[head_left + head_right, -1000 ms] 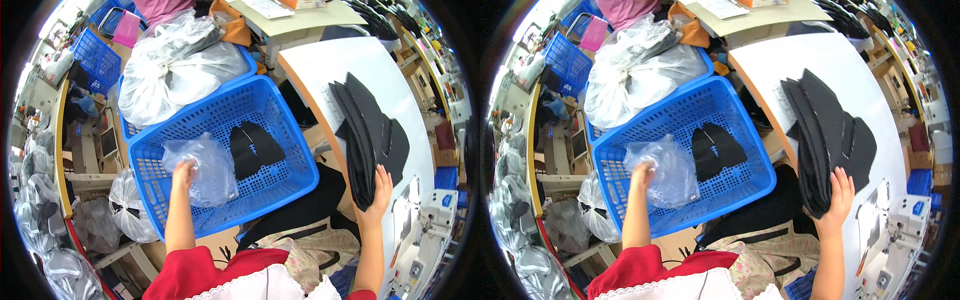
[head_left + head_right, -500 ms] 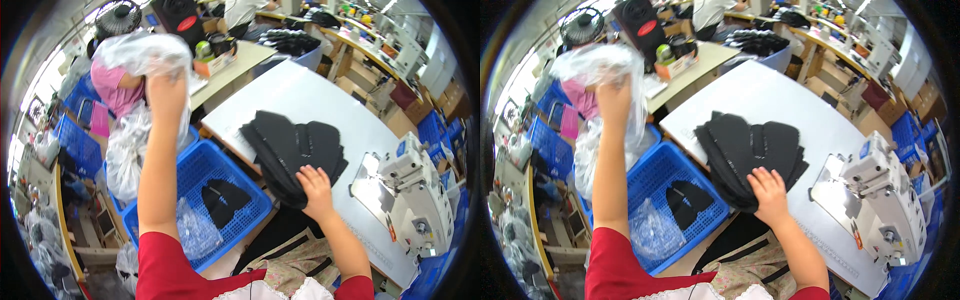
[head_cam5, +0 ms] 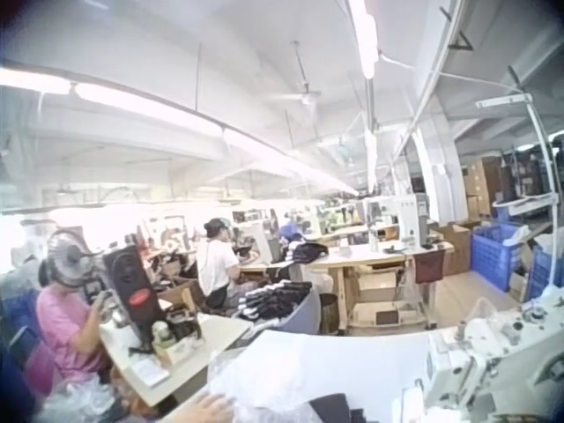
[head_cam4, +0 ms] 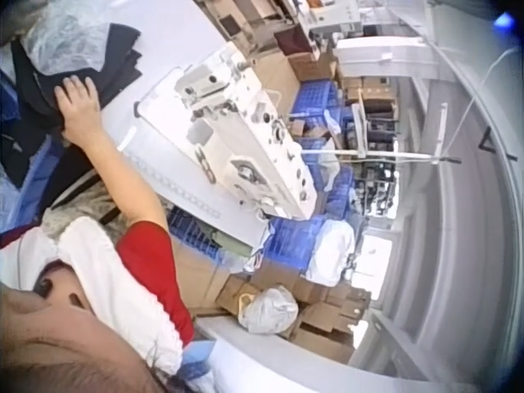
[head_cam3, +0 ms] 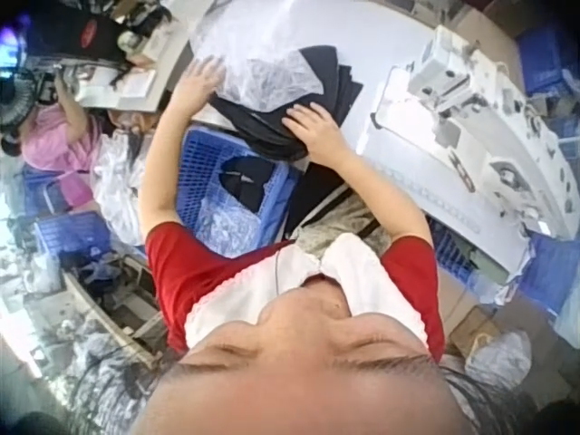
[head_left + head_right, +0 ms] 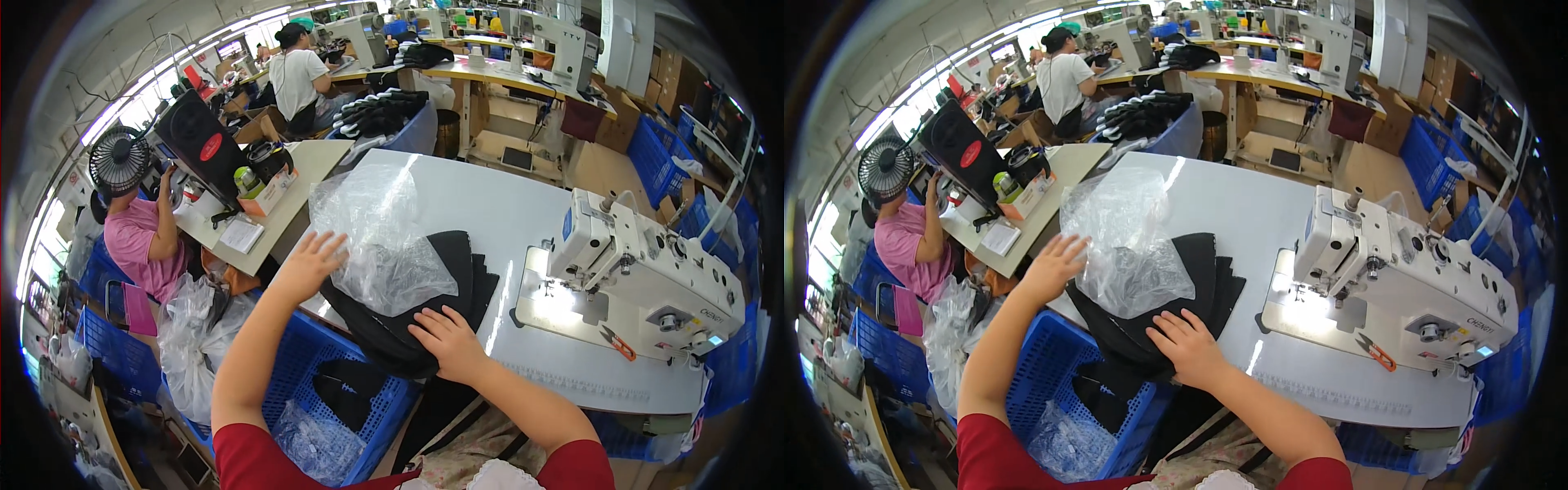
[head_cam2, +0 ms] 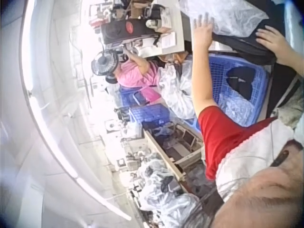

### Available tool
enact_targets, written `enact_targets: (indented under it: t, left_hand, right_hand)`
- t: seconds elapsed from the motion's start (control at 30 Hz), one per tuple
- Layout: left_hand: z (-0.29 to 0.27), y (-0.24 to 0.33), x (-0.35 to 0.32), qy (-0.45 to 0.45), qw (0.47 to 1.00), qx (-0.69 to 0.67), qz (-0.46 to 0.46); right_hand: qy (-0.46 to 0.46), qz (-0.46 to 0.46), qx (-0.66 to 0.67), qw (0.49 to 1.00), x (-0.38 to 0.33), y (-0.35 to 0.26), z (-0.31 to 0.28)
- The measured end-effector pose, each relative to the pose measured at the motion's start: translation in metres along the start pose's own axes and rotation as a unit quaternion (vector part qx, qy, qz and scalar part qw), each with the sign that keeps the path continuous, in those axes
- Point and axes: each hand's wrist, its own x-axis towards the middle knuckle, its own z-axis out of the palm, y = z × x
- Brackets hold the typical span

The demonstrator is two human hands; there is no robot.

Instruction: Stacking black shoe upper components and placing them into a plastic bag for storage or transport.

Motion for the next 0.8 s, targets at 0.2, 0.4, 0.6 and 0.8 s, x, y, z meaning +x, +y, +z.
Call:
enact_targets:
  t: [0.2, 0.4, 0.6, 0.8]
  left_hand:
    - [-0.020, 0.011, 0.028, 0.141, 0.786, -0.550, -0.246]
    - [-0.040, 0.038, 0.043, -0.157, 0.925, -0.303, -0.169]
    - [-0.018, 0.000, -0.008, 0.155, 0.858, -0.465, -0.157]
    - [0.000, -0.038, -0.036, 0.107, 0.925, -0.232, -0.282]
  right_hand:
    - [-0.013, 0.003, 0.009, 1.000, 0.004, -0.005, 0.001]
    - [-0.014, -0.004, -0.021, 1.000, 0.005, -0.007, 0.006]
    - [-0.029, 0.020, -0.036, 0.999, 0.004, -0.011, -0.003]
    - [-0.037, 0.009, -0.047, 0.998, 0.002, -0.008, 0.000]
